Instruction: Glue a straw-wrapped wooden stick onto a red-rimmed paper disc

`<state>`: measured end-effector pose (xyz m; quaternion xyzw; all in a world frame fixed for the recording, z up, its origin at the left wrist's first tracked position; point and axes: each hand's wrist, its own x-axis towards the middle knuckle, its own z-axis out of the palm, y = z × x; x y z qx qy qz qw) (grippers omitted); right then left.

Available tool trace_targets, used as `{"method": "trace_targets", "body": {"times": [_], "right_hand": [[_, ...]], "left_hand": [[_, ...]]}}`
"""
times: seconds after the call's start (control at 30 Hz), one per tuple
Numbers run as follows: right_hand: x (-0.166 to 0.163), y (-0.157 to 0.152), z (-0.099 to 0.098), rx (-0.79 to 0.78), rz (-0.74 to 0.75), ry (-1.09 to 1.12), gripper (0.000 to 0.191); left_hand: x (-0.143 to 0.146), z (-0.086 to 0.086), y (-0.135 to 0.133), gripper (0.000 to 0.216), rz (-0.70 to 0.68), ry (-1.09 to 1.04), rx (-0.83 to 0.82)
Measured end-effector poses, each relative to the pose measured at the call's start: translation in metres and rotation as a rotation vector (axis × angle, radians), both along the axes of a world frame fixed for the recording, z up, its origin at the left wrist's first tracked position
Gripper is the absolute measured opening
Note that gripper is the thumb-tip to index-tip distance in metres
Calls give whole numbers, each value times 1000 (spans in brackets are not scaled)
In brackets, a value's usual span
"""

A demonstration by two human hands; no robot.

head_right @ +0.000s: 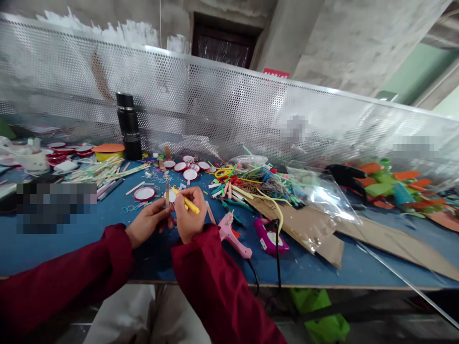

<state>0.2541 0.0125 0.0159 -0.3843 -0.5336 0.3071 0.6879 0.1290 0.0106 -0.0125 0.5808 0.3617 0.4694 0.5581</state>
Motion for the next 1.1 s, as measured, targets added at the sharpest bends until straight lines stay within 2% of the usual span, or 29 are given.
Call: {"method": "trace_targets", "body": {"times": [0.1, 0.3, 0.43, 0.5, 0.6, 0.7, 0.8, 0.93, 1.1], "right_hand": [[1, -4, 8, -32, 24, 21, 12], [1, -9, 34, -134, 201, 42, 13], [2, -2, 44, -155, 222, 38, 15], [0, 3, 41, -150, 179, 15, 14], [-4, 9, 25, -138, 39, -83, 11], [-7, 12, 6, -128, -46, -208, 10], [-8, 13, -3, -36, -47, -317, 16], [-7, 15, -3, 73, -76, -390, 18], [-9, 13, -7, 35, -6, -329, 16]], "left_hand": [[-1, 9, -1, 43, -26, -12, -82], [-15, 30, 8, 49, -71, 6, -206], [-27, 25, 19, 49, -63, 63, -230], [-31, 17, 21, 47, -58, 101, -219], [-34, 8, 19, 44, -64, 79, -239], [-35, 11, 11, 43, -78, 60, -268], [-38, 19, 4, 39, -42, 121, -224], [-42, 21, 6, 32, 21, 162, -113], [-41, 20, 10, 33, 42, 111, -134]]}}
